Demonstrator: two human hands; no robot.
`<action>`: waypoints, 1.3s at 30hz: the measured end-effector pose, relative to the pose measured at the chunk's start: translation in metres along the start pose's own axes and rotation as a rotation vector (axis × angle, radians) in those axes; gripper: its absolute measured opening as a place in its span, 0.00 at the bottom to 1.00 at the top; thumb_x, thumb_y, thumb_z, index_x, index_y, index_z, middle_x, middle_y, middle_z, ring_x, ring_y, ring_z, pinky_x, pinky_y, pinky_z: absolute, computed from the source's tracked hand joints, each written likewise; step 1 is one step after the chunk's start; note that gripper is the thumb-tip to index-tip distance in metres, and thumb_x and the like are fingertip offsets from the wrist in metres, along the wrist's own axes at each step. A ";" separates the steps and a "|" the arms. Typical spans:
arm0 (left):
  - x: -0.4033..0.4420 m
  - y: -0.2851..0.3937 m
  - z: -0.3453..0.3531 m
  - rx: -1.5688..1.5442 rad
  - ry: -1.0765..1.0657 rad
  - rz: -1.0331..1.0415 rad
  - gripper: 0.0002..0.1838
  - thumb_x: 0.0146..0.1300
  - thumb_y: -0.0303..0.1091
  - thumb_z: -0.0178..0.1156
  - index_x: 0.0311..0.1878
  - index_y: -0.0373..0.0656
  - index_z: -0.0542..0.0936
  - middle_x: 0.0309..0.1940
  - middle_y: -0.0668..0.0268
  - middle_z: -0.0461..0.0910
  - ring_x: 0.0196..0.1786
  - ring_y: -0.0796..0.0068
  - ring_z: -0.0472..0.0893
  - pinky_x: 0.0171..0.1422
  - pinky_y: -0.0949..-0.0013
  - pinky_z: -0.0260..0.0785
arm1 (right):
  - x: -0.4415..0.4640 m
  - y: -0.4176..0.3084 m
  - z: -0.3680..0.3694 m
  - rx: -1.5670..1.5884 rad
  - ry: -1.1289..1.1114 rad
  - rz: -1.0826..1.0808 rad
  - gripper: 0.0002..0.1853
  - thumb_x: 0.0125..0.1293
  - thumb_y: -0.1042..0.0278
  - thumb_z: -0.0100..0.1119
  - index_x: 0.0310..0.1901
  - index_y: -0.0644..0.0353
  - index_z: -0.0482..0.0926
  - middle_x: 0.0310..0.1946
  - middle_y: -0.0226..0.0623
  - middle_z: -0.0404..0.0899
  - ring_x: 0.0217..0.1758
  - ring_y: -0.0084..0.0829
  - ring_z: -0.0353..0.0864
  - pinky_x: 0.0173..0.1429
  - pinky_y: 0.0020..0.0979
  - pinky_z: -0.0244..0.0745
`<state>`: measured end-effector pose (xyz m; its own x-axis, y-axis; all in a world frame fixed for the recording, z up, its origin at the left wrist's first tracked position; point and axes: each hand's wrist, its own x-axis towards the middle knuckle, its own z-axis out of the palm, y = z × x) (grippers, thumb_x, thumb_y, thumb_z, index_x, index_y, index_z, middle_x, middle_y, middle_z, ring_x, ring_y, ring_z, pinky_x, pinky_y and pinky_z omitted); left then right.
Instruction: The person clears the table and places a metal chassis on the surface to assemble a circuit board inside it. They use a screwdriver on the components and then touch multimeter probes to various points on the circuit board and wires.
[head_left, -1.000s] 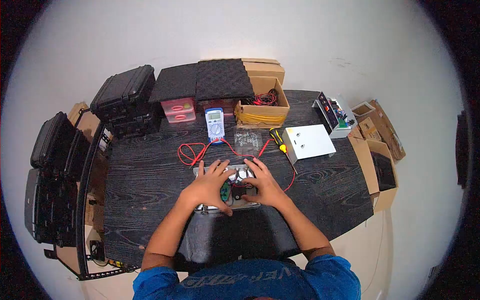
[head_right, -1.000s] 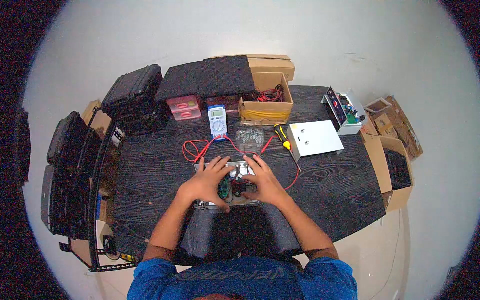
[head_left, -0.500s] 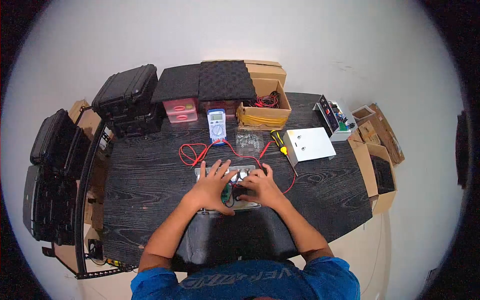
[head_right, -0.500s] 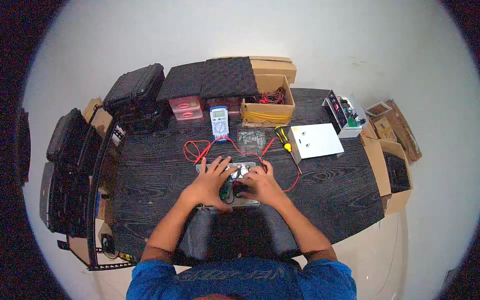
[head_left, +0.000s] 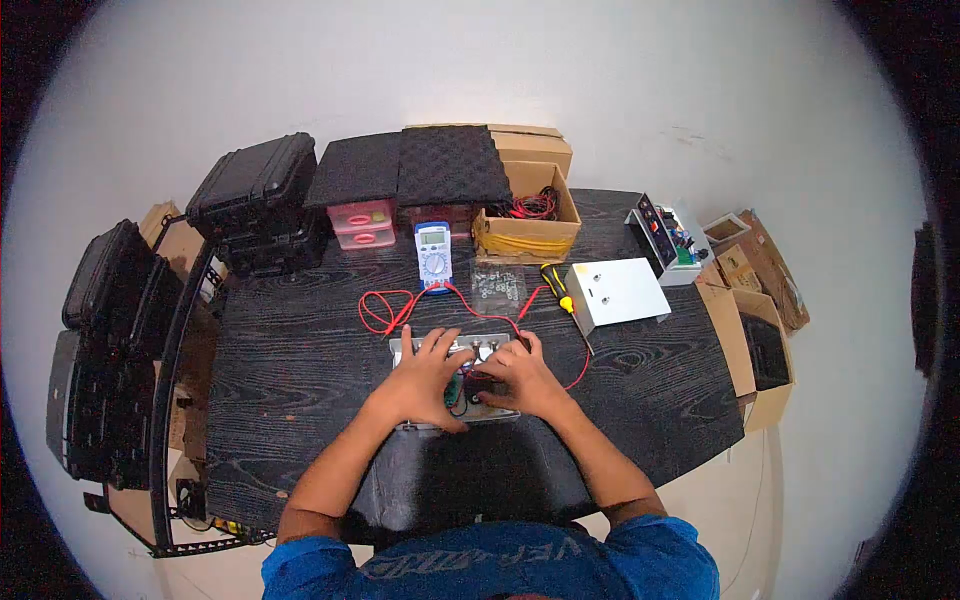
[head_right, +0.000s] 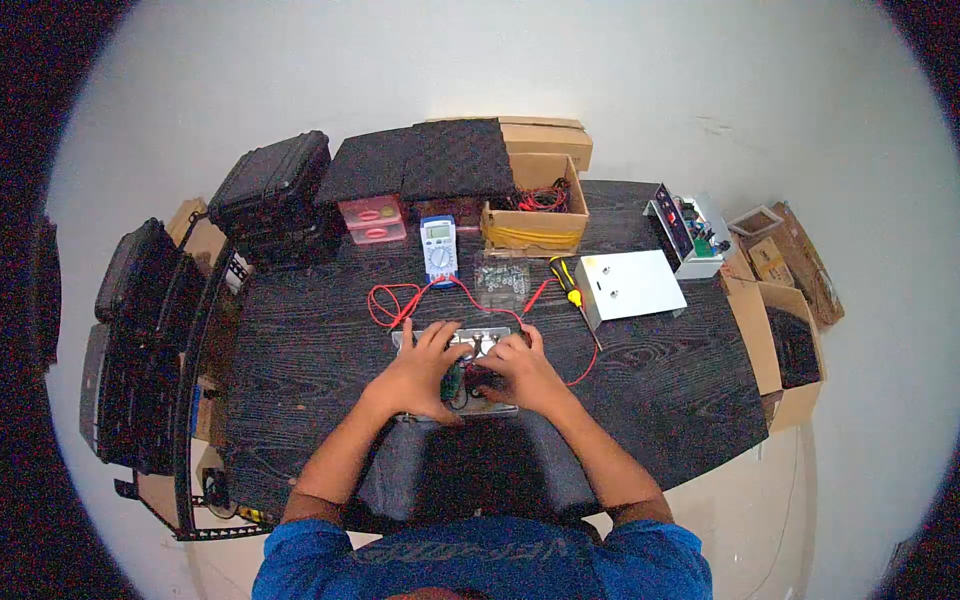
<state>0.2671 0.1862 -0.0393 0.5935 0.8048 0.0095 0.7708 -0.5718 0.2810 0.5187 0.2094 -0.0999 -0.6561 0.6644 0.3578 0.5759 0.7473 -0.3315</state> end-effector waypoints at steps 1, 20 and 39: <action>0.000 0.001 -0.001 -0.008 0.002 0.005 0.64 0.27 0.62 0.82 0.74 0.46 0.72 0.79 0.45 0.59 0.84 0.41 0.55 0.80 0.15 0.35 | 0.000 0.000 0.000 -0.006 -0.001 -0.003 0.28 0.54 0.52 0.81 0.57 0.47 0.87 0.45 0.28 0.82 0.60 0.36 0.78 0.81 0.61 0.49; 0.000 -0.002 0.006 0.011 0.062 0.029 0.63 0.26 0.60 0.84 0.72 0.43 0.72 0.76 0.44 0.62 0.81 0.41 0.60 0.81 0.19 0.39 | 0.000 0.000 0.000 0.090 0.018 -0.026 0.26 0.53 0.59 0.82 0.56 0.46 0.89 0.48 0.25 0.84 0.61 0.35 0.77 0.80 0.56 0.51; -0.001 -0.004 -0.009 -0.097 0.175 0.097 0.59 0.23 0.54 0.86 0.70 0.56 0.77 0.75 0.43 0.64 0.79 0.39 0.62 0.80 0.20 0.43 | -0.004 0.009 0.007 0.344 0.503 0.080 0.24 0.68 0.50 0.68 0.57 0.60 0.84 0.53 0.43 0.83 0.65 0.44 0.76 0.76 0.49 0.62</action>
<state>0.2617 0.1890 -0.0314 0.6083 0.7667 0.2051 0.6809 -0.6369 0.3614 0.5228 0.2135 -0.1108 -0.2584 0.7050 0.6605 0.3681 0.7040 -0.6074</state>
